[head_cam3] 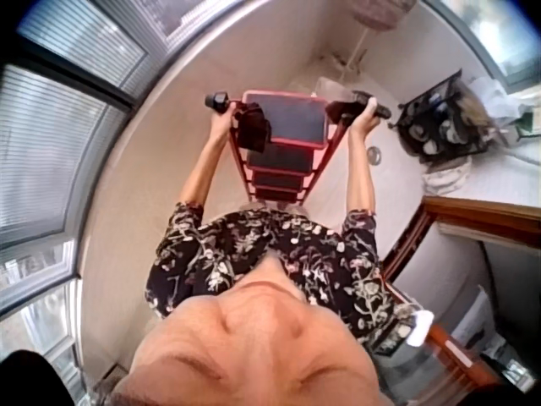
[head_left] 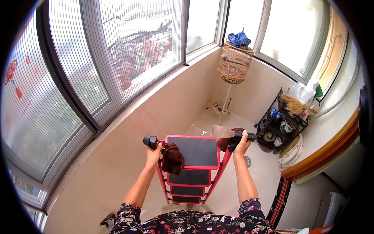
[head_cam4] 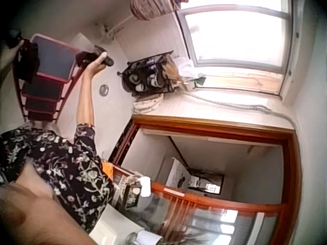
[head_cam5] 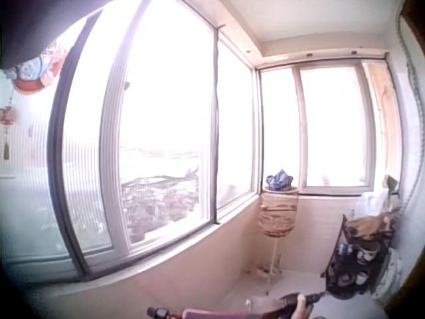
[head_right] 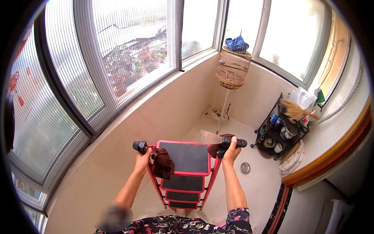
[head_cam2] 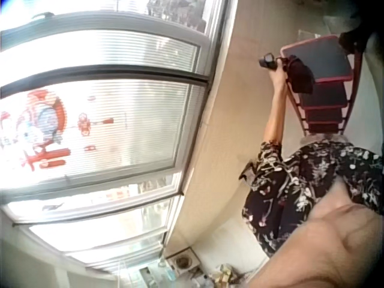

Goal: The person cleans the window frame and glass using a dark cloth. They wipe the lower frame, move a red step ladder to access different sections, and clean the window screen. The person also picks up small debris from the floor during the process.

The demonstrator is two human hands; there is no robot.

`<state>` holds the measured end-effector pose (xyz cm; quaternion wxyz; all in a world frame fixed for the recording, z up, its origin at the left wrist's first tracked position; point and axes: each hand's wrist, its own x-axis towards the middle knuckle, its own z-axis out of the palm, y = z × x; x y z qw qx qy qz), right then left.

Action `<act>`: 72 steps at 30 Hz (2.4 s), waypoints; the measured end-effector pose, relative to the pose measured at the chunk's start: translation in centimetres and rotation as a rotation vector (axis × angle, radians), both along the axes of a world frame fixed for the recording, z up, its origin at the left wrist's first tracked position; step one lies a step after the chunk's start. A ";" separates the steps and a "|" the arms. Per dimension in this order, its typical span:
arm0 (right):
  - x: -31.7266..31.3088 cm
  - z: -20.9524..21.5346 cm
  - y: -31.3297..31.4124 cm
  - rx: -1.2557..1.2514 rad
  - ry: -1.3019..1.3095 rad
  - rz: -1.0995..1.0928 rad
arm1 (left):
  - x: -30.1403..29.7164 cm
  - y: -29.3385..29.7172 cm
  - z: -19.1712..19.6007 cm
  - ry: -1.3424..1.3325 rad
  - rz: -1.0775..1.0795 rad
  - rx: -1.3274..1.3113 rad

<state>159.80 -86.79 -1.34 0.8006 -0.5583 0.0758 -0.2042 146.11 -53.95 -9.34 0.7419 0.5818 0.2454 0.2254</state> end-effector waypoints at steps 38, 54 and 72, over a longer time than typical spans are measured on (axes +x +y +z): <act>-14.4 -8.1 11.6 0.027 0.195 -0.218 | -1.8 12.0 -5.2 0.164 -0.073 0.029; -13.7 -2.7 11.7 -0.883 -0.003 0.243 | -2.9 12.2 -4.2 0.322 0.056 0.414; -16.5 2.3 13.6 -0.418 -0.021 1.067 | -10.2 -1.1 9.1 -0.114 -0.681 0.606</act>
